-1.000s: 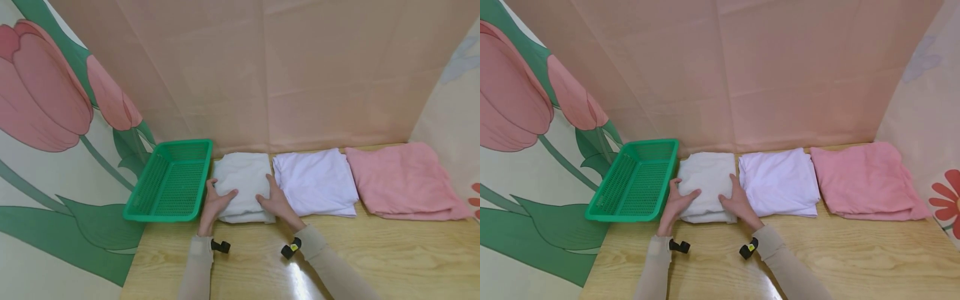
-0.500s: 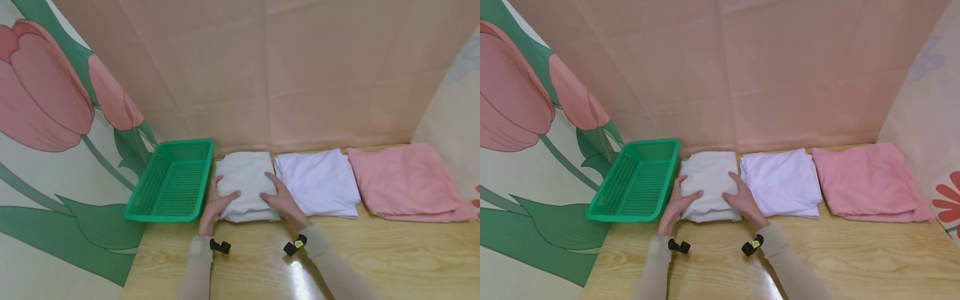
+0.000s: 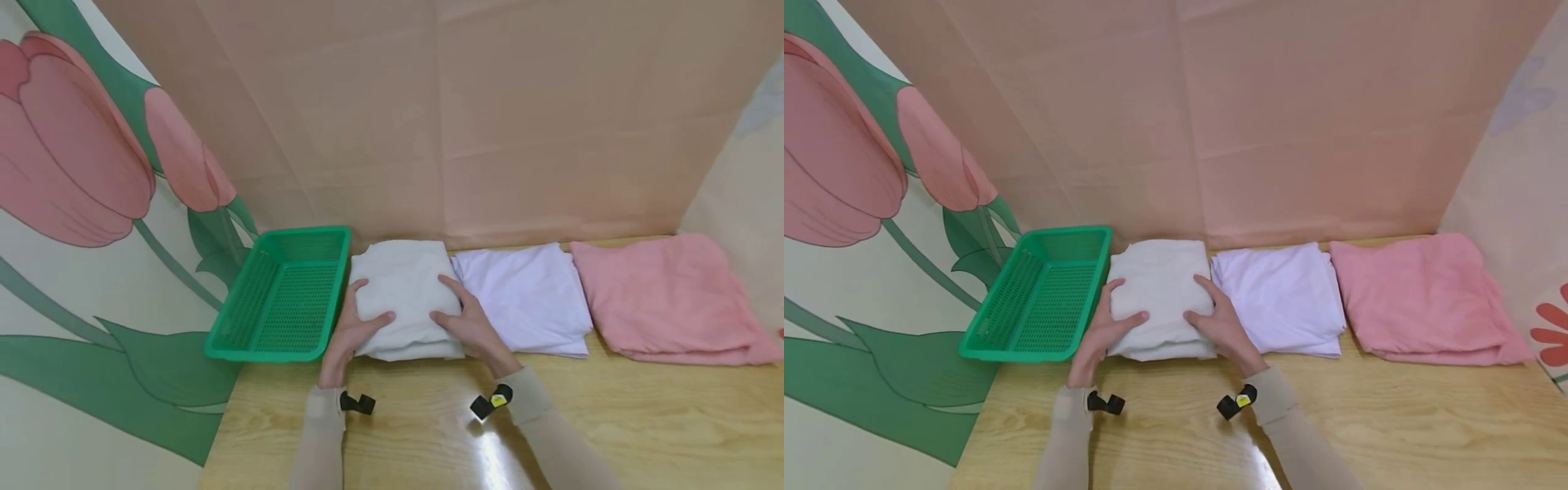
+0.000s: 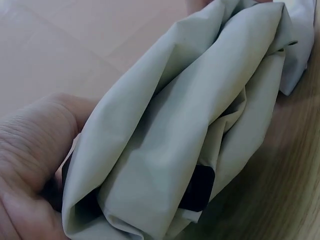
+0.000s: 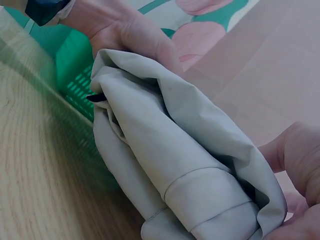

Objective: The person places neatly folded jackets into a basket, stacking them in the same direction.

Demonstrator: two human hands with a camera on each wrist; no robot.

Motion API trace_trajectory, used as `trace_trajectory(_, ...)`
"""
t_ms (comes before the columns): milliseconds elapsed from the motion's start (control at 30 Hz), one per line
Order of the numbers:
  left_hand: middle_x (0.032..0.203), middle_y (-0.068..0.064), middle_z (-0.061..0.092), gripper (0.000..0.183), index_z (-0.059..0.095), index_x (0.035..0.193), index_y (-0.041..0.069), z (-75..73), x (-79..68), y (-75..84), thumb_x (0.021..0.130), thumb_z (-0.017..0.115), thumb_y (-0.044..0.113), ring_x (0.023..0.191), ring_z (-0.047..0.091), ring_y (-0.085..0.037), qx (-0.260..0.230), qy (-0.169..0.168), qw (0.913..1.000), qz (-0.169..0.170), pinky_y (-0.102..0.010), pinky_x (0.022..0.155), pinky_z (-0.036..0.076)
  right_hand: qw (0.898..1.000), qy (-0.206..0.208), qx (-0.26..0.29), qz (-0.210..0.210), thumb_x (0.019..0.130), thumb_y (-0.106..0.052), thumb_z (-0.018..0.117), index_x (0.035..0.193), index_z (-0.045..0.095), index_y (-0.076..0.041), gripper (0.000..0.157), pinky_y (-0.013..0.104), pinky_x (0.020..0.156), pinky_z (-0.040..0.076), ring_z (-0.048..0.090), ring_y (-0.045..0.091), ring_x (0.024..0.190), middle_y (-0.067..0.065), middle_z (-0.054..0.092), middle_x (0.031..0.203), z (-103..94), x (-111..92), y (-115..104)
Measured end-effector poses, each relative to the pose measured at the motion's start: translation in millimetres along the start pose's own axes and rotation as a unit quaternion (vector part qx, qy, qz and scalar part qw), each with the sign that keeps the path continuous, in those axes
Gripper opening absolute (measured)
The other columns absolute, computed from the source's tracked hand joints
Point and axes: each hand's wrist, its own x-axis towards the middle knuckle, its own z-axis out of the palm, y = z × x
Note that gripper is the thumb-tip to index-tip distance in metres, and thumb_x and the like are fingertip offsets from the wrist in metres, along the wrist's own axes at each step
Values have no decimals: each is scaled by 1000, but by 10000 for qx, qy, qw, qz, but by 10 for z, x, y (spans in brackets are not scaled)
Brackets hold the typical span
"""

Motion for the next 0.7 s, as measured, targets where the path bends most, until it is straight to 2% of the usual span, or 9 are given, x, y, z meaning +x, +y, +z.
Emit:
trace_trajectory(200, 155, -6, 32, 96, 32, 150, 34, 8, -29, 75, 73, 90, 36, 141, 31, -29, 8, 84, 10000, 34, -55, 116, 22, 10000, -14, 87, 2, 88, -8, 74, 155, 37, -28, 79, 52, 120, 16, 16, 29, 150, 5, 20, 165, -30, -33, -68)
trace_trajectory(433, 158, -5, 30, 93, 34, 148, 43, 6, -74, 182, 74, 89, 36, 142, 28, -27, 73, 335, 9994, 5, -56, 116, 21, 9999, 56, -84, -39, 89, -12, 75, 155, 37, -33, 79, 53, 115, 26, 30, 31, 143, 10, 26, 163, -95, -67, -166)
trace_trajectory(700, 158, -5, 29, 89, 37, 149, 41, -84, -135, 292, 76, 88, 36, 142, 28, -28, -42, 387, 9990, 202, -59, 115, 20, 9999, 108, 35, -50, 89, -12, 75, 154, 37, -34, 79, 52, 113, 30, 36, 31, 138, 16, 30, 159, -93, -132, -320)
